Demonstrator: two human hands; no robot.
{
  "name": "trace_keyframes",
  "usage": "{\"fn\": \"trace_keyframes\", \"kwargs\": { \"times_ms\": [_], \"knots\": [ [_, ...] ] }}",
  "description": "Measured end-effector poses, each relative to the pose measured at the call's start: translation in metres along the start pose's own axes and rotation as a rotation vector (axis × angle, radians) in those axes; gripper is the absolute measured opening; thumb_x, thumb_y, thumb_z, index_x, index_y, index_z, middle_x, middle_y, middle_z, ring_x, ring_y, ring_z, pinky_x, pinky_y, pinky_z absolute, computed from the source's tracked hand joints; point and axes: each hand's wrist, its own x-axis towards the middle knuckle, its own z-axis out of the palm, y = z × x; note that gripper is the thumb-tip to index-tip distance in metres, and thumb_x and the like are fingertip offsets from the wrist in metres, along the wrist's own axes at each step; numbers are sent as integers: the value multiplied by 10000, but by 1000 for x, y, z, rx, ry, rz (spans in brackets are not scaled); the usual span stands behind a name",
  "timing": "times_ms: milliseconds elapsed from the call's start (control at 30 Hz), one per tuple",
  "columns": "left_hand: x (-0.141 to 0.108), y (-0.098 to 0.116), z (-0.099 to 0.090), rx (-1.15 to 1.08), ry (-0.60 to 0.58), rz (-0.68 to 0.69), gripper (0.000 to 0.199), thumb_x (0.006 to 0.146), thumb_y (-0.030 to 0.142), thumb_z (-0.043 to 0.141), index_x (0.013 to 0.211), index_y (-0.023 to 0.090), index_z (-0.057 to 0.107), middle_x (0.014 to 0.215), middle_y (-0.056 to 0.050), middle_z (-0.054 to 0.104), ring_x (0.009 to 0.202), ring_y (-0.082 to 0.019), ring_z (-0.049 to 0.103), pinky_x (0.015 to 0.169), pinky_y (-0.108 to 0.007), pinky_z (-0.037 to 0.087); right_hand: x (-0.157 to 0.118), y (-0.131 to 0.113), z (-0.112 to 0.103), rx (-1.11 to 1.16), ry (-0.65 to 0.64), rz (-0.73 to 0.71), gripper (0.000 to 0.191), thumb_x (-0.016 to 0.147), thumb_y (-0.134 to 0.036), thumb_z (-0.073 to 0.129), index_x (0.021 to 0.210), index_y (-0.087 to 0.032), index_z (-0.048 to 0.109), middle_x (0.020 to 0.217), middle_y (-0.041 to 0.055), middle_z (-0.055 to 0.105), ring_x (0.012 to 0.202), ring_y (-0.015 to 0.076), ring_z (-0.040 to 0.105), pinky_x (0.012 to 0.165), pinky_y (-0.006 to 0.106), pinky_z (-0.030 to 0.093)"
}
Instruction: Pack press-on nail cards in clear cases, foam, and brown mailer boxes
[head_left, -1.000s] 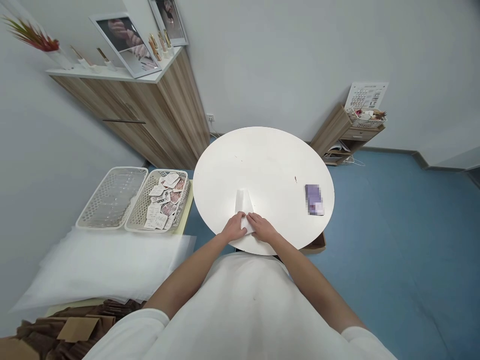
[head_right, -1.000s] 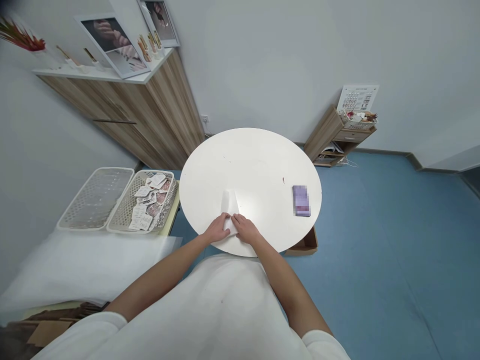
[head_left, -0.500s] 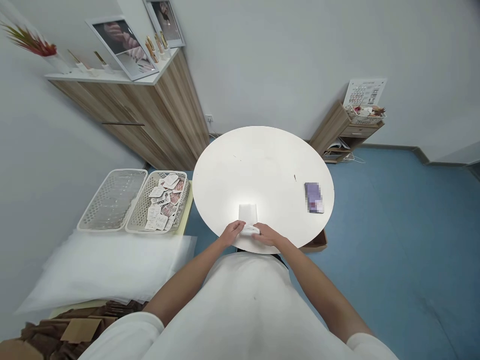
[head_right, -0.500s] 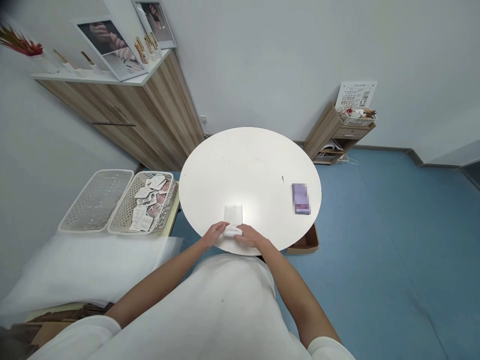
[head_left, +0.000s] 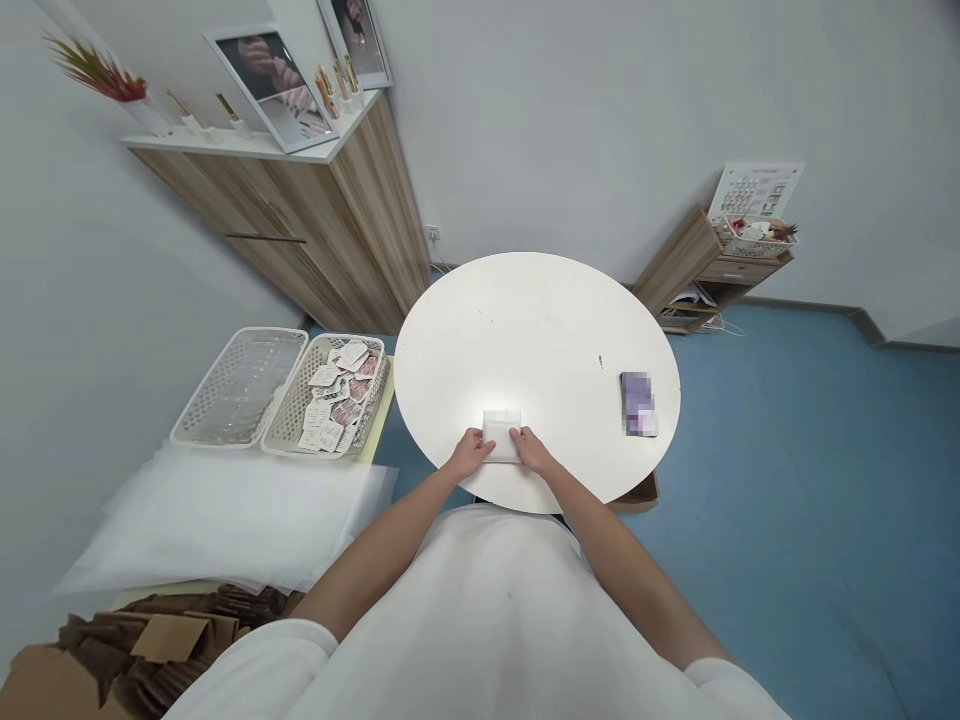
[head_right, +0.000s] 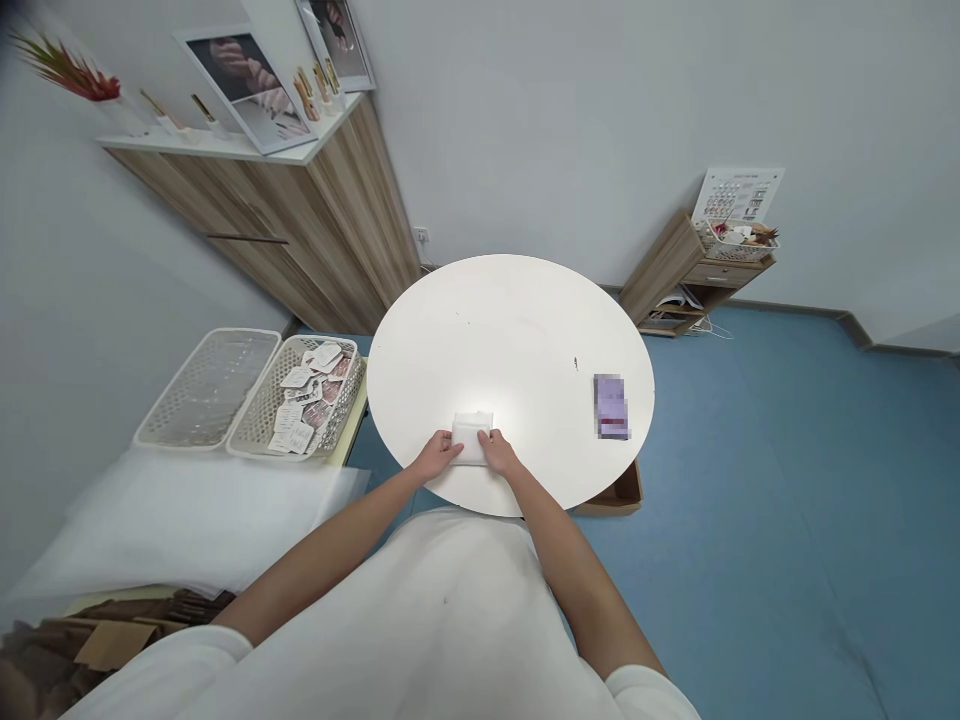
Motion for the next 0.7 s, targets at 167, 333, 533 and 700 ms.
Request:
{"fn": "trace_keyframes", "kwargs": {
  "times_ms": [167, 333, 533, 700],
  "knots": [
    [-5, 2, 3, 40, 15, 57, 300, 754, 369, 534, 950, 152, 466, 909, -82, 617, 809, -176, 587, 714, -299, 432, -15, 4, 13, 45, 74, 1, 305, 830, -388, 326, 1046, -191, 413, 928, 56, 565, 810, 166, 537, 697, 277, 411],
    [-10, 5, 7, 158, 99, 129, 294, 756, 349, 513, 978, 157, 496, 989, -86, 566, 826, -164, 555, 747, -292, 425, -19, 9, 22, 12, 186, -75, 287, 816, -336, 339, 1019, -180, 470, 948, 72, 511, 876, 184, 489, 755, 297, 405],
    [-11, 6, 6, 369, 202, 151, 317, 761, 330, 478, 1021, 157, 533, 932, -73, 526, 817, -170, 518, 773, -289, 403, -20, 10, 24, -25, 216, -70, 330, 844, -310, 308, 1133, -211, 433, 966, 72, 446, 918, 186, 476, 785, 289, 403],
    [-11, 8, 9, 542, 182, 133, 273, 813, 297, 392, 1003, 164, 536, 860, -66, 522, 853, -191, 512, 749, -275, 387, -16, 7, 26, -128, 223, -11, 393, 858, -294, 291, 1233, -189, 347, 986, 106, 464, 888, 207, 494, 741, 288, 394]
  ]
}}
